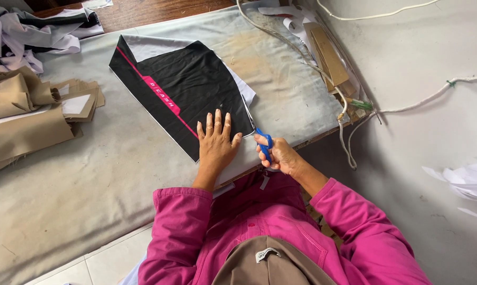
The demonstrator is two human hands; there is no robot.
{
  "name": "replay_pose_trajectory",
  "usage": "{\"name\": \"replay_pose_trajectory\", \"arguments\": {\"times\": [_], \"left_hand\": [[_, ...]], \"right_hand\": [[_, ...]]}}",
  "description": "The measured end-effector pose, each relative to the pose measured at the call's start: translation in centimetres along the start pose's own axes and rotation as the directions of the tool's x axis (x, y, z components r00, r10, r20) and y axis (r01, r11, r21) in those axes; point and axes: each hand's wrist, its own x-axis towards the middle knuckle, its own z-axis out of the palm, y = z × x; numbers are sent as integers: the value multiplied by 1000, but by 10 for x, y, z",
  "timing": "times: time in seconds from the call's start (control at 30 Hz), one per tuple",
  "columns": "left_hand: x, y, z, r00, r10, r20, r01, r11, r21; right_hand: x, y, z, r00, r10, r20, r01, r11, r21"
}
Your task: The person uses blue-handled scissors to cut a piece of white fabric along the edge of a black pattern template. They repeatedly reposition the fabric and template on the table to cut different sections.
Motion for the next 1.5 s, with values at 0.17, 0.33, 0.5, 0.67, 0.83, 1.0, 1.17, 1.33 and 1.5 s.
{"name": "replay_pose_trajectory", "arguments": {"times": [0.17,0.33,0.5,0.67,0.83,1.0,1.17,1.33,1.5], "left_hand": [[0,1,-3,1000,5,-4,-5,1000,-11],[0,1,-3,1000,1,1,-1,1000,-13],[1,1,-3,1000,6,18,-6,1000,2],[2,1,-1,999,-13,34,13,1000,9],[2,1,-3,999,-10,30,9,1000,7],[2,0,1,1000,1,18,-2,1000,16],[2,0,2,1000,8,8,-8,1000,19],[2,-1,3,1000,3,14,-4,1000,19],[2,0,1,1000,4,1,-4,1000,18]], "right_hand": [[8,-5,-1,999,-36,-8,36,999,-22],[9,-3,-6,1000,-15,-8,15,998,-60],[18,-12,-5,1000,-18,20,19,999,-34],[24,-17,-3,998,-58,22,59,997,-55],[29,-13,-12,999,-39,28,41,997,-63],[35,-24,-9,998,-30,50,32,999,-41],[44,-28,-6,996,-76,49,78,995,-56],[46,-25,-9,998,-55,42,58,995,-87],[51,-36,-4,997,-40,60,44,996,-72]]}}
